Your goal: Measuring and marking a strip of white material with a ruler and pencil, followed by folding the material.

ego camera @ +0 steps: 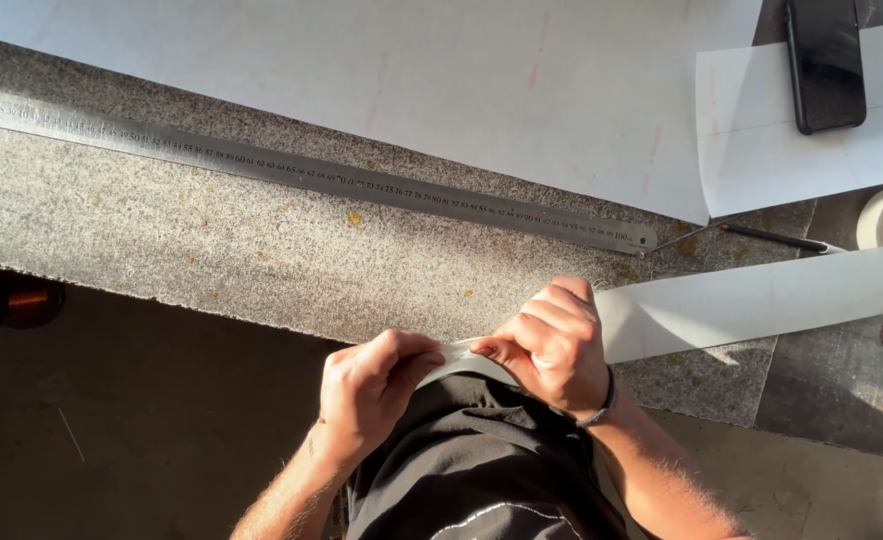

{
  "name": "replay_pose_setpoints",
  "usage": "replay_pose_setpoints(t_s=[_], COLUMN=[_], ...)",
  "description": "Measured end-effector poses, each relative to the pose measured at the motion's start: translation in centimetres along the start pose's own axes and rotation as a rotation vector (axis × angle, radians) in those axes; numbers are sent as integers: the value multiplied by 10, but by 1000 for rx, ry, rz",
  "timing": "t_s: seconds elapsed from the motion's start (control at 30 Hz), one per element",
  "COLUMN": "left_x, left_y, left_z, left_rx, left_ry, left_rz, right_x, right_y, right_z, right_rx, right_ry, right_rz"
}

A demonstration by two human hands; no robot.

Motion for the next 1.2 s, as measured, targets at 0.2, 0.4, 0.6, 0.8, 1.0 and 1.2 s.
replay_pose_setpoints(t_s=[0.2,0.4,0.6,0.8,1.0,1.2], left_x=[17,15,5,7,6,-5], left_y=[-17,-12,-2,-1,4,24], left_z=[12,11,3,5,4,-3], left_rx=[-425,-413,-355,-363,-214,82], left_ry=[-280,-229,-185,-150,-106,-15], left_rz=[198,183,230,263,177,-49], right_x=[9,18,17,19,21,17], right_y=[5,-11,-12,-15,-15,-27], right_z=[9,6,3,5,4,-10], right_rx=[59,51,126,122,161,103], right_ry=[-121,-87,-88,-63,-106,-127], right_rz=[39,-282,-246,-248,-222,-124])
Point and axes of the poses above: each hand's wrist, its own z-axis away from the middle knuckle, its own x-axis out of the palm, y = z × x, the point moved 7 cm from there along -z, towards the middle knuckle, and after that the axes turned 11 degrees about -z, right-handed, at the moved point
